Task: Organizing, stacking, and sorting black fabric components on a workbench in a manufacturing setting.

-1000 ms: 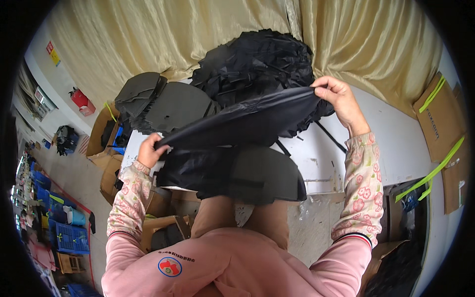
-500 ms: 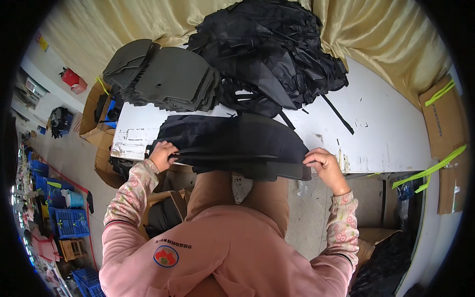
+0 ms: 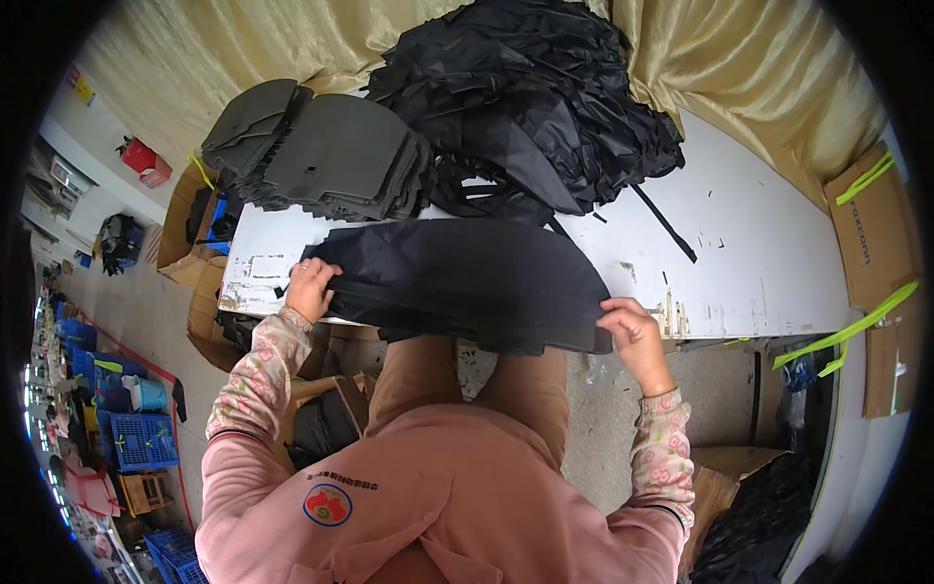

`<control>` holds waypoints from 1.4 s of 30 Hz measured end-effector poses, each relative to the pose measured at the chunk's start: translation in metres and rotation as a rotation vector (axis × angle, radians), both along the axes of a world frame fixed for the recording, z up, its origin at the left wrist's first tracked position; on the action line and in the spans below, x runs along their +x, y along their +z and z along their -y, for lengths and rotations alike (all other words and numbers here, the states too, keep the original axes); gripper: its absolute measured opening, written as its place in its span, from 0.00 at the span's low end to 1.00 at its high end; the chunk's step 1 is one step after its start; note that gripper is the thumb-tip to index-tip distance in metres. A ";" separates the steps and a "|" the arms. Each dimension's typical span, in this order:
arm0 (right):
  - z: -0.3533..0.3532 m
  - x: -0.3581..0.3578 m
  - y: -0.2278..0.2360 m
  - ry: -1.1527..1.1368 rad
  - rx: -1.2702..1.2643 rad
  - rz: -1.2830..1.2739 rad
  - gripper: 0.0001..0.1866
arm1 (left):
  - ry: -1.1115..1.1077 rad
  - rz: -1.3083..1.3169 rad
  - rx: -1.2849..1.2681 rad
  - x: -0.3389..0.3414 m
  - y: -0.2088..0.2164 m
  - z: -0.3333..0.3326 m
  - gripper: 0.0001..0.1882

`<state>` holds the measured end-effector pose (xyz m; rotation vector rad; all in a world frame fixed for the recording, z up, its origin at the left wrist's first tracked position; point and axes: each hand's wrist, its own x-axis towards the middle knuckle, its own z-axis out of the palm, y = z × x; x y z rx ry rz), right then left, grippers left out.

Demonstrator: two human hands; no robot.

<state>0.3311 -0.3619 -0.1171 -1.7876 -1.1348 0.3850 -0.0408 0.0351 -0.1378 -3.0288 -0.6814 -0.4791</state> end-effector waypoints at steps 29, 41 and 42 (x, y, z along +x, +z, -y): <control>-0.080 -0.083 0.023 0.508 -0.239 0.489 0.21 | 0.103 0.278 -0.927 0.000 0.009 -0.033 0.15; -0.080 -0.082 0.020 0.496 -0.259 0.435 0.21 | 0.161 -0.476 -1.003 0.014 -0.018 -0.056 0.35; -0.080 -0.082 0.021 0.498 -0.258 0.433 0.21 | 0.174 -0.556 -0.977 0.009 -0.020 -0.064 0.36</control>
